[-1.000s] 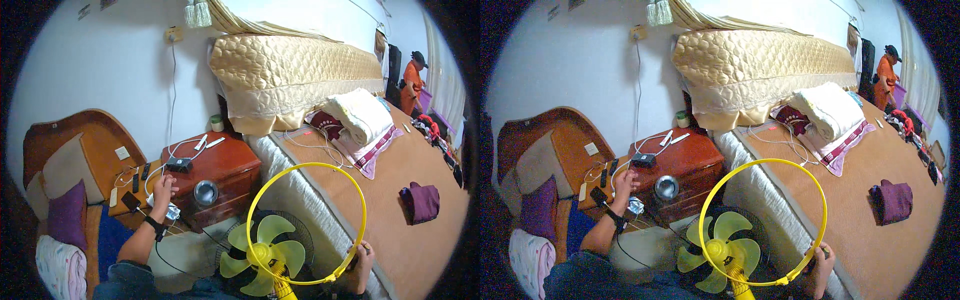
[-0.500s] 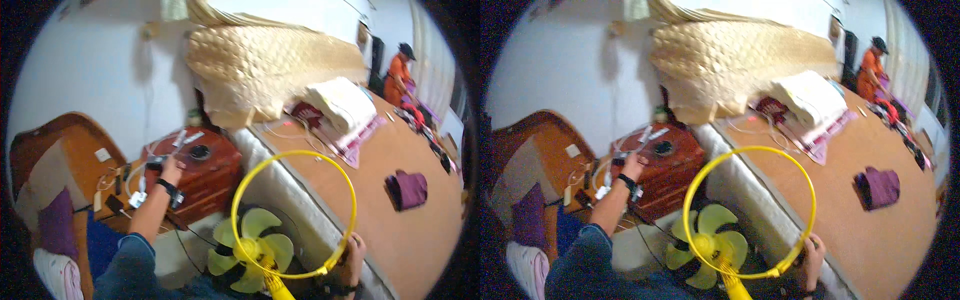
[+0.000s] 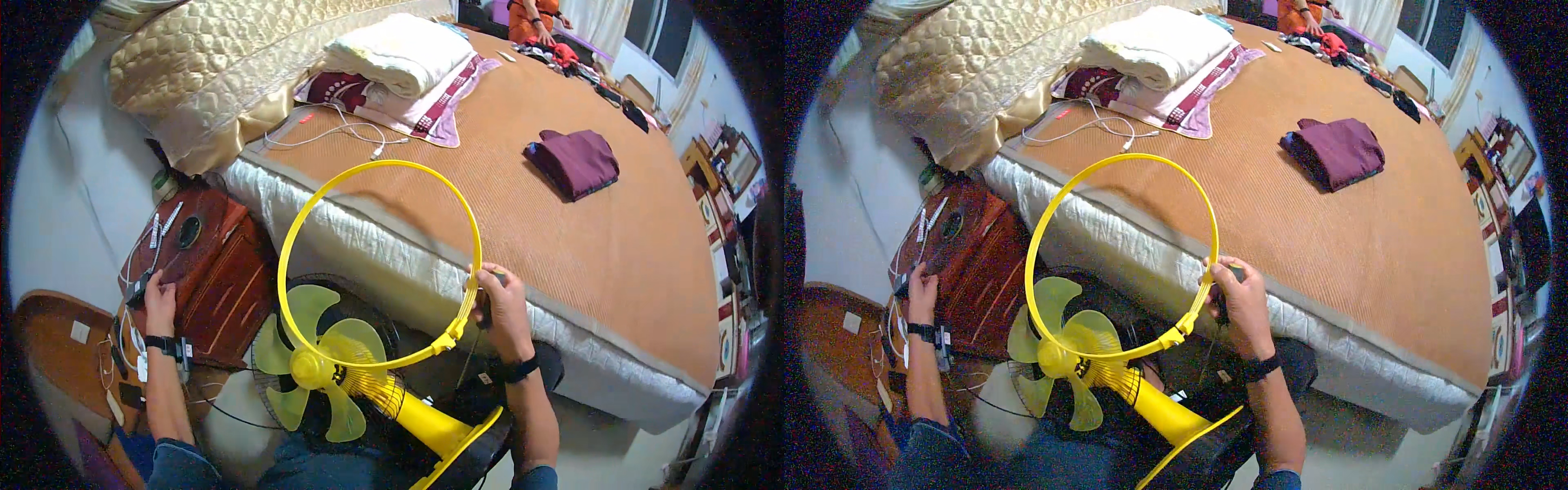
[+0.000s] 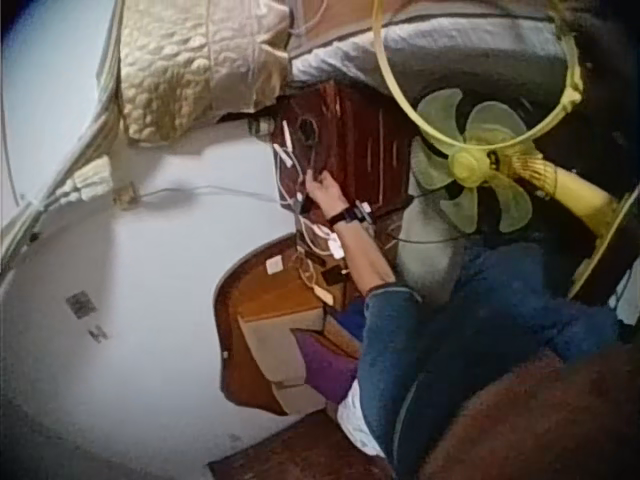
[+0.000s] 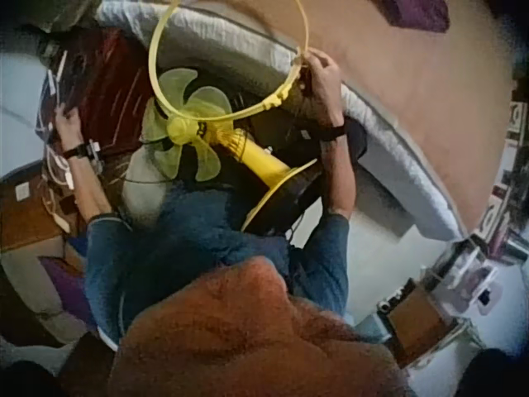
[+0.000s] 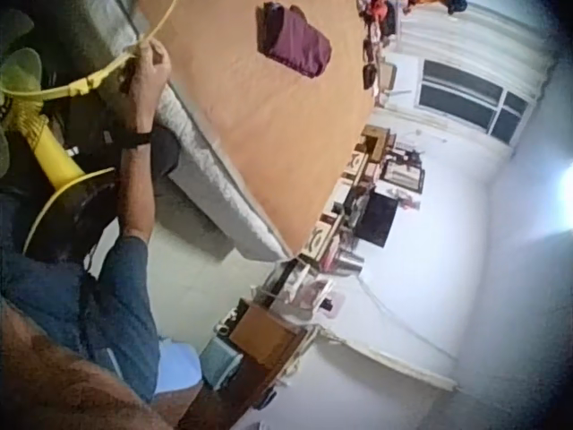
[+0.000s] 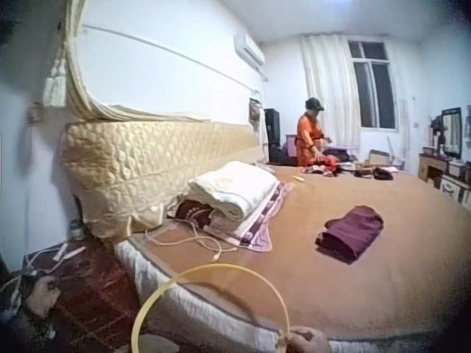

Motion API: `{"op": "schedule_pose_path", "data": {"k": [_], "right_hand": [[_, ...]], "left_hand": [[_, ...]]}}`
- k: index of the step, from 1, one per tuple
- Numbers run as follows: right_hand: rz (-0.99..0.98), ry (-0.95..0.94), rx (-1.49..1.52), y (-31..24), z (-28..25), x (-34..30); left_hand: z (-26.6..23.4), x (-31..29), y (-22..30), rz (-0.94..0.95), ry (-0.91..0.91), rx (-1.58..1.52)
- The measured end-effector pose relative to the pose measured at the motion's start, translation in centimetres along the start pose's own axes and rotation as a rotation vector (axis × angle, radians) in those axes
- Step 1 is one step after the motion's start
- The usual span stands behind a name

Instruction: Using a screwdriver to repair or assemble a yellow electric fan in a bedroom.

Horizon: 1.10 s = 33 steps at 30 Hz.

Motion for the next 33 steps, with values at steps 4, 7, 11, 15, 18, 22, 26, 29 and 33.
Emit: {"op": "schedule_pose_path", "data": {"k": [4, 7, 11, 15, 18, 22, 26, 29, 33], "right_hand": [[-0.001, -0.023, -0.003, 0.3, 0.5, 0.1], [-0.002, -0.024, -0.019, 0.1, 1.3, -0.1], [-0.028, -0.031, -0.045, -0.8, 1.8, -0.6], [-0.019, -0.048, -0.095, -1.6, 2.9, -0.8], [-0.042, -0.084, -0.086, -2.4, 3.4, -1.1], [-0.088, -0.159, -0.121, -3.5, 5.2, -1.6], [-0.128, -0.193, -0.16, -4.0, 6.0, -2.4], [-0.143, -0.203, -0.122, -4.2, 6.5, -2.8], [-0.081, -0.24, -0.009, -4.5, 7.1, -3.4]], "left_hand": [[-2.2, -0.7, -0.1, -0.079, 0.168, -0.155], [-2.5, -2.8, 2.7, -0.217, 0.512, -0.781], [0.5, -10.7, 20.0, 0.041, -0.08, -0.794], [3.5, -18.5, 30.9, 0.08, -0.638, -0.482], [6.1, -22.5, 35.8, 0.515, -0.946, -0.272], [9.8, -25.1, 37.0, 0.673, -0.929, -0.184], [12.5, -26.1, 36.4, 0.45, -1.185, -0.304], [12.3, -26.8, 36.7, 0.312, -1.346, -0.324], [11.5, -26.6, 36.7, 0.383, -1.239, -0.328]]}}
Point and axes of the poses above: each hand's wrist, its own x-axis towards the middle knuckle, its own z-axis out of the palm, y = z × x, the point moved 3 cm from there along x, towards the middle knuckle, and after that the axes turned 2 degrees about -z, right-handed, at the moved point
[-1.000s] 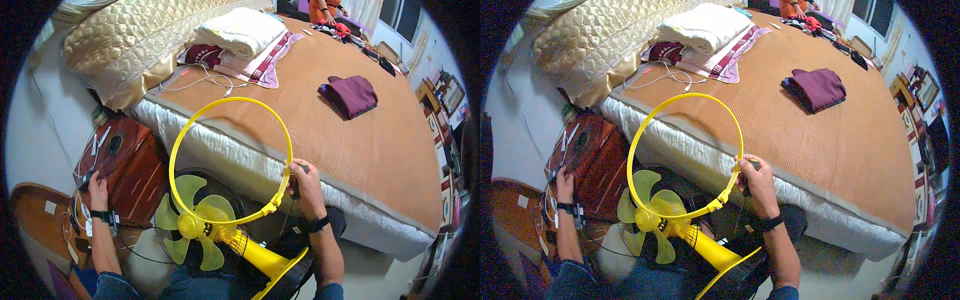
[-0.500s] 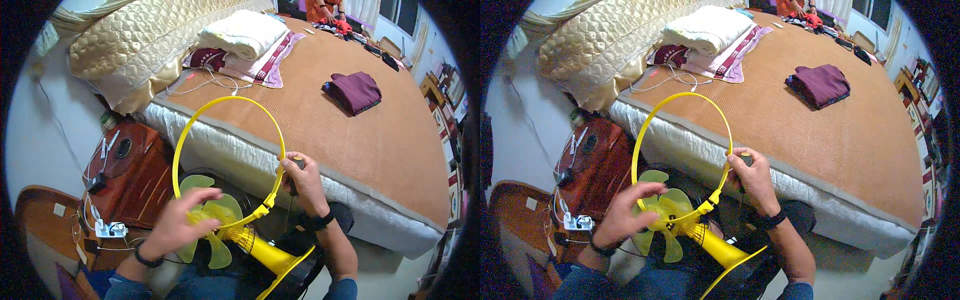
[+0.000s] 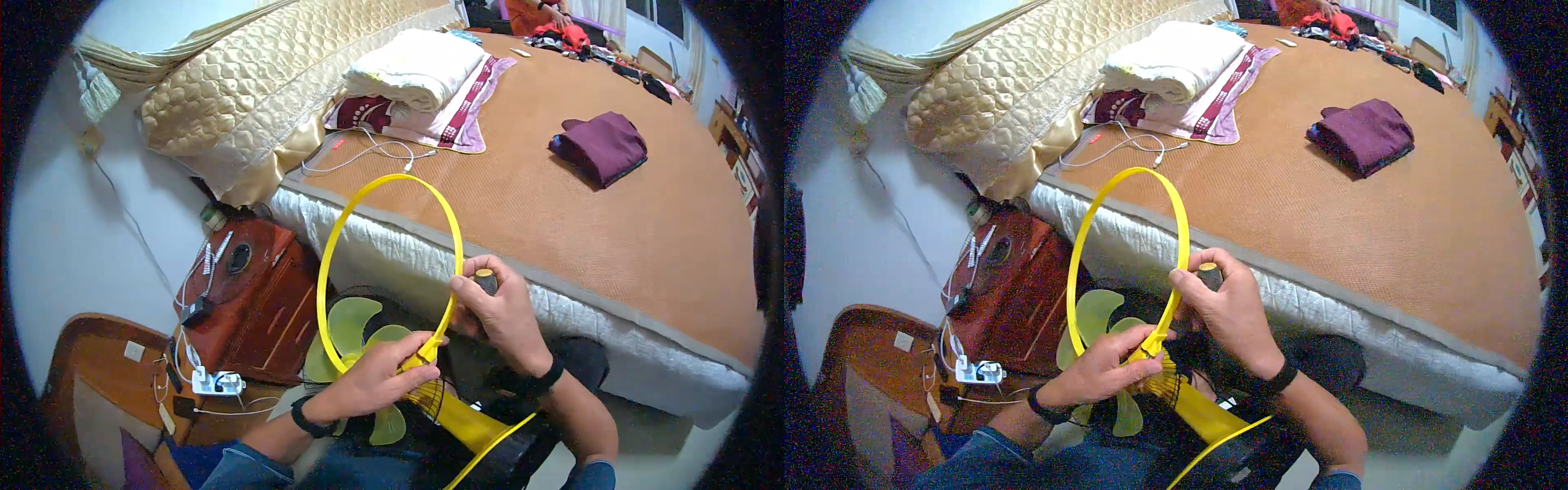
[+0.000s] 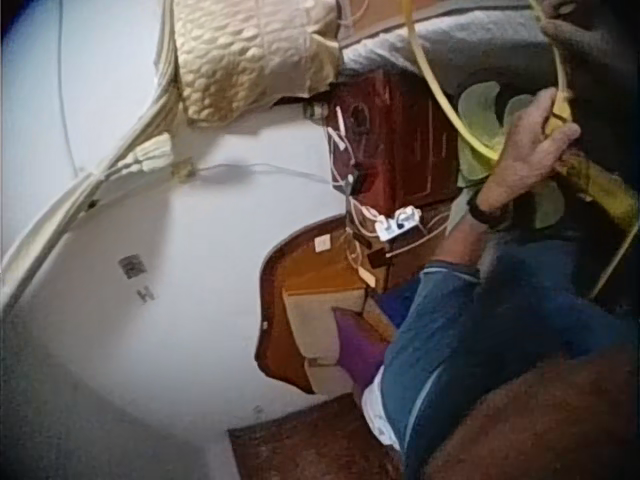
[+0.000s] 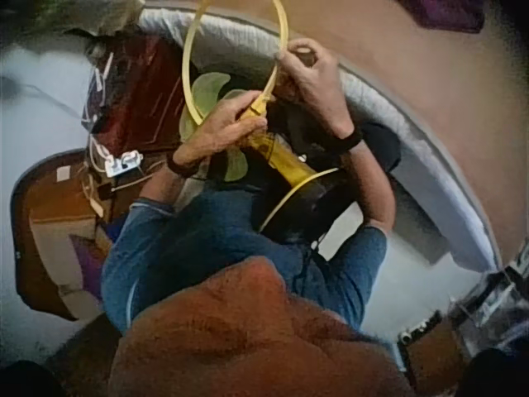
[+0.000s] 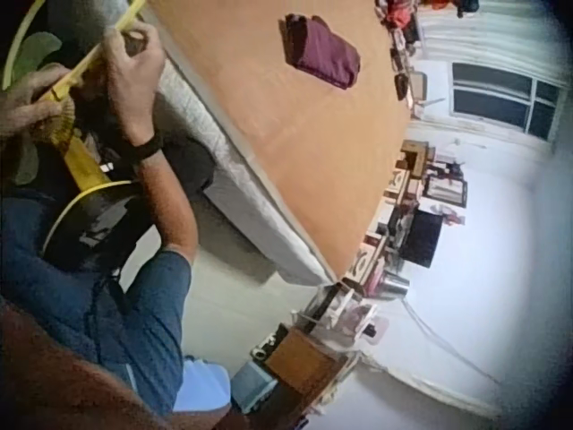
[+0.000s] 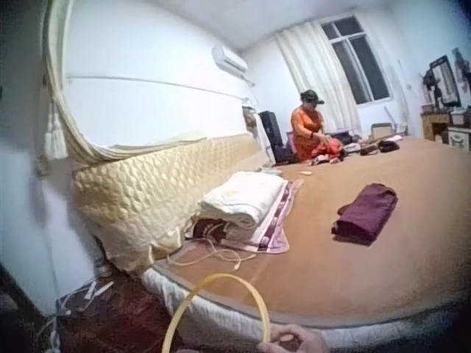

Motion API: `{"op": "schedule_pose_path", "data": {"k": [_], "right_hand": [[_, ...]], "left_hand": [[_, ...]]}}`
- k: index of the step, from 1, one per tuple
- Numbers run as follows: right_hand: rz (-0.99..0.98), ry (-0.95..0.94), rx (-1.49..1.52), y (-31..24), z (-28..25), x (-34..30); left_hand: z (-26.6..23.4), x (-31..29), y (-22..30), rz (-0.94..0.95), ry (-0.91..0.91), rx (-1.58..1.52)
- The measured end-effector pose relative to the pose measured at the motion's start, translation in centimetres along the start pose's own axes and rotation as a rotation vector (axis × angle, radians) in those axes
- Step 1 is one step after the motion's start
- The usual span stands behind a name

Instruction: Using a screwdriver to repair or assemble a yellow electric fan in a bedroom.

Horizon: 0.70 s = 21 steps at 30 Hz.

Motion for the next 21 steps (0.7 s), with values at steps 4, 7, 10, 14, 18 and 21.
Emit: {"op": "schedule_pose_path", "data": {"k": [4, 7, 10, 14, 18, 21], "right_hand": [[0.005, -0.046, -0.04, -0.4, 0.3, 0.0], [0.011, -0.036, -0.047, -0.5, -0.3, -0.4], [-0.141, 0.153, 0.123, -1.6, -2.4, -0.7], [-0.418, 0.081, 0.746, -4.7, -5.0, -2.3], [-0.627, -0.029, 0.85, -7.0, -5.3, -3.1], [-0.692, -0.029, 0.84, -7.4, -4.0, -3.5]], "left_hand": [[-0.7, -1.0, -0.3, 0.006, 0.027, 0.019], [-1.1, -1.7, -0.6, -0.025, 0.069, -0.015], [-1.8, -2.6, -1.4, -0.015, 0.112, -0.019], [-2.2, -4.0, -1.9, 0.055, 0.12, 0.03], [-2.6, -5.5, -2.3, 0.001, 0.079, 0.083], [-2.4, -6.0, -2.6, 0.01, 0.074, 0.163]]}}
Point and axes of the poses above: each hand's wrist, its own x-axis towards the middle knuckle, its own z-axis out of the palm, y = z × x, the point moved 3 cm from there along x, towards the middle knuckle, and after that the axes turned 2 degrees about -z, right-handed, at the moved point
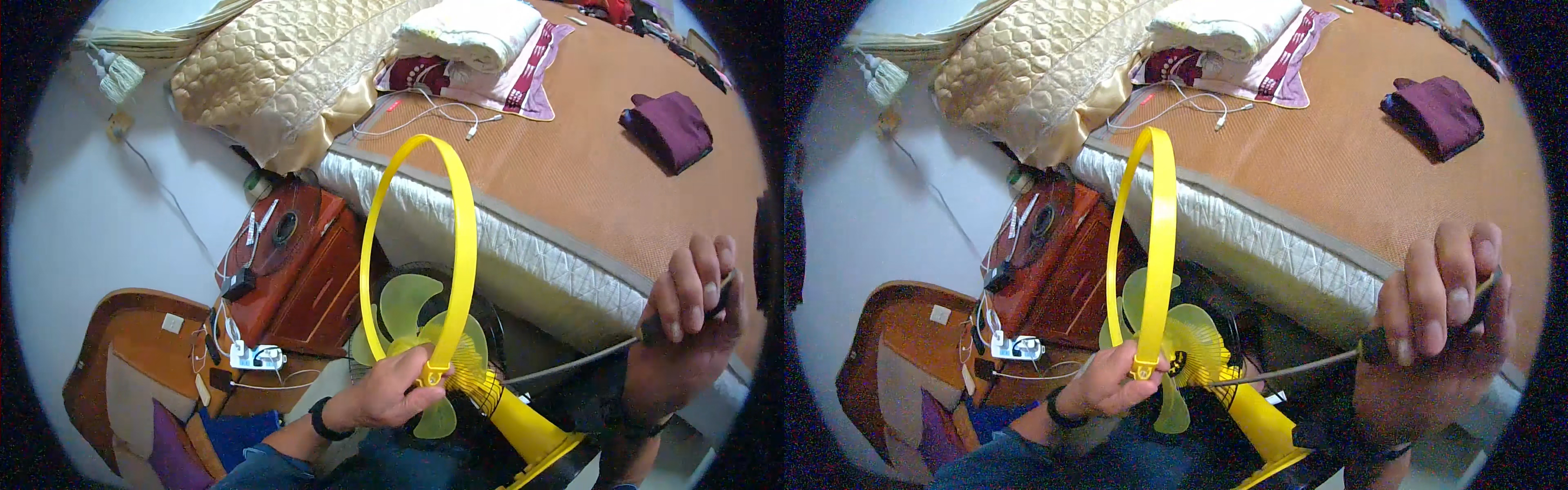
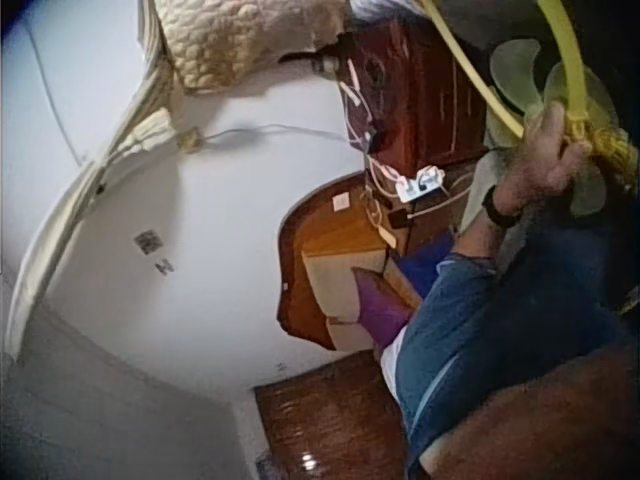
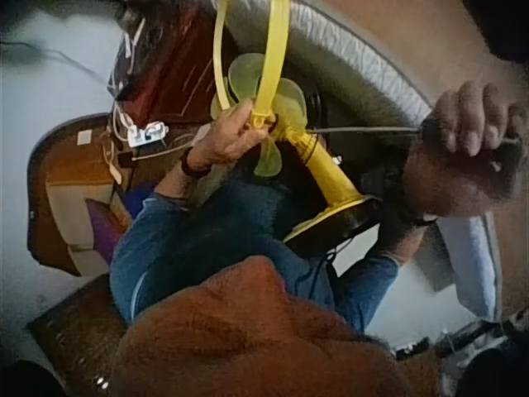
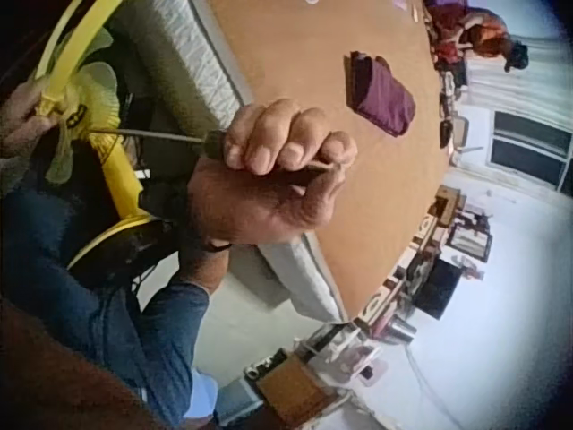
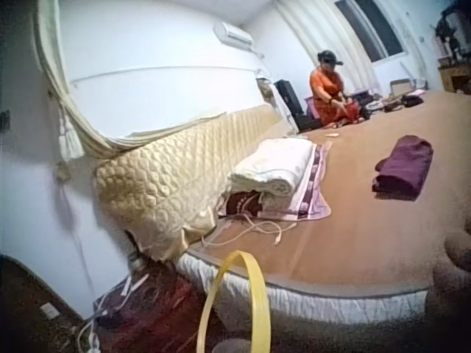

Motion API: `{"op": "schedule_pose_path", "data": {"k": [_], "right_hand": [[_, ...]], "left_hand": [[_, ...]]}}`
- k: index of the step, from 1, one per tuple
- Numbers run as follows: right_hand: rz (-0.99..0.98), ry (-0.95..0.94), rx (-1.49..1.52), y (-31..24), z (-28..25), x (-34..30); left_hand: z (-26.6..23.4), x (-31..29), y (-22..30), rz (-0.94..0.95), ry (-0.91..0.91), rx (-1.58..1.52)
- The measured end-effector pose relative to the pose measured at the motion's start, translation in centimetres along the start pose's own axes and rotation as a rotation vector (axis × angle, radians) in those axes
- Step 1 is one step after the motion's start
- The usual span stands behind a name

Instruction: Using a screwdriver to repair or assemble a yellow electric fan in a bedroom.

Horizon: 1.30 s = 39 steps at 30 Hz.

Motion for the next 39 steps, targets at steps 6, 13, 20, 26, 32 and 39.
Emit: {"op": "schedule_pose_path", "data": {"k": [6, 13, 20, 26, 32, 39], "right_hand": [[0.082, -0.026, -0.041, 1.6, 1.2, 0.2], [0.762, 0.015, -0.872, 7.1, 3.0, -1.2], [0.819, -0.276, -0.869, 9.4, 1.1, -3.0], [0.94, -0.081, -0.74, 9.4, -0.2, -3.3], [0.977, -0.031, -0.714, 9.9, -0.7, -3.6], [0.967, -0.063, -0.701, 9.9, -0.7, -3.7]], "left_hand": [[1.0, -0.7, -0.8, 0.12, 0.054, 0.076], [1.5, -0.3, -1.0, 0.172, 0.138, 0.221], [1.6, 1.8, 0.6, 0.114, 0.058, 0.188], [0.7, 1.6, -0.3, 0.081, 0.198, 0.166], [0.3, 1.1, -0.1, 0.186, 0.251, 0.279], [0.1, 1.4, 0.5, 0.177, 0.233, 0.246]]}}
Point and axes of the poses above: each hand's wrist, its own x-axis towards the middle knuckle, its own z-axis out of the palm, y = z × x, the point moved 3 cm from there along x, towards the middle knuckle, and after that the axes turned 2 degrees about -z, right-handed, at the moved point
